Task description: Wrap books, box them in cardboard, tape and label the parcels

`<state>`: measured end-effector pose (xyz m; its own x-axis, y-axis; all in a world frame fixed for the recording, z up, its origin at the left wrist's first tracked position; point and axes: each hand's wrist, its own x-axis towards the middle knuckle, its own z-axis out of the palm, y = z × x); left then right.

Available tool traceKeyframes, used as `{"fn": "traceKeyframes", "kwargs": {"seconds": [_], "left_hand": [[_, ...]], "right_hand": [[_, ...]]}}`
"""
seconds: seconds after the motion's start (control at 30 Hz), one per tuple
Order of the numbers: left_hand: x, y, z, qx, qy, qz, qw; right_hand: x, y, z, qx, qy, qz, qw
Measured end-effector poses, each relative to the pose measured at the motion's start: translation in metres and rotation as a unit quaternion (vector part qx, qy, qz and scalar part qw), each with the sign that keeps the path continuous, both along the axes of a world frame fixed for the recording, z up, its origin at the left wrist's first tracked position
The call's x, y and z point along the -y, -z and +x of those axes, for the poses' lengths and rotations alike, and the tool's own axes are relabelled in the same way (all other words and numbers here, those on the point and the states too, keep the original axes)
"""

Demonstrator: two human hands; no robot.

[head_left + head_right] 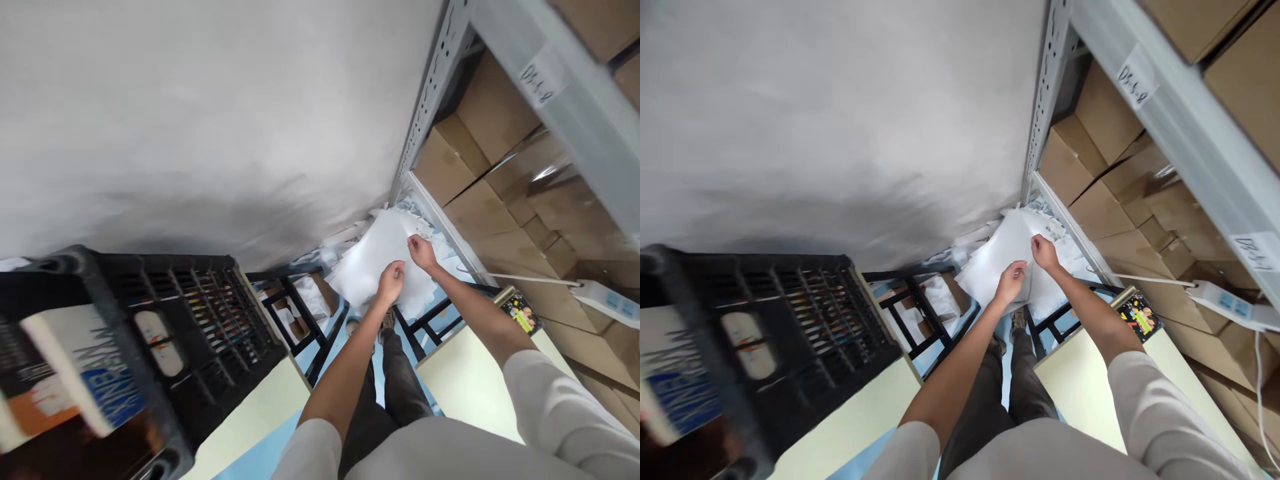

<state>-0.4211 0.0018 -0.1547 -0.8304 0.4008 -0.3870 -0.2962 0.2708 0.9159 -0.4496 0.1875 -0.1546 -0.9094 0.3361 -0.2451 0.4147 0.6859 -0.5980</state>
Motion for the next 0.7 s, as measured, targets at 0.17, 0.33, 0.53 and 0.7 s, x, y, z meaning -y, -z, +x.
{"fn": "traceKeyframes", "kwargs": {"seconds": [0.17, 0.33, 0.53, 0.7], "left_hand": [[0.012, -0.054, 0.019, -0.02, 0.039, 0.0, 0.999], [0.026, -0.115, 0.044, -0.08, 0.127, 0.026, 0.988], [0.033, -0.178, 0.089, -0.152, 0.244, 0.016, 0.958], [0.024, -0.21, 0.132, -0.208, 0.36, -0.008, 0.909]], "right_hand": [[0.016, -0.07, 0.041, -0.063, 0.121, -0.039, 0.99], [0.028, -0.135, 0.118, -0.096, 0.227, -0.026, 0.969], [0.038, -0.185, 0.237, -0.133, 0.366, 0.001, 0.921], [0.049, -0.203, 0.342, -0.136, 0.474, -0.01, 0.87]]}}
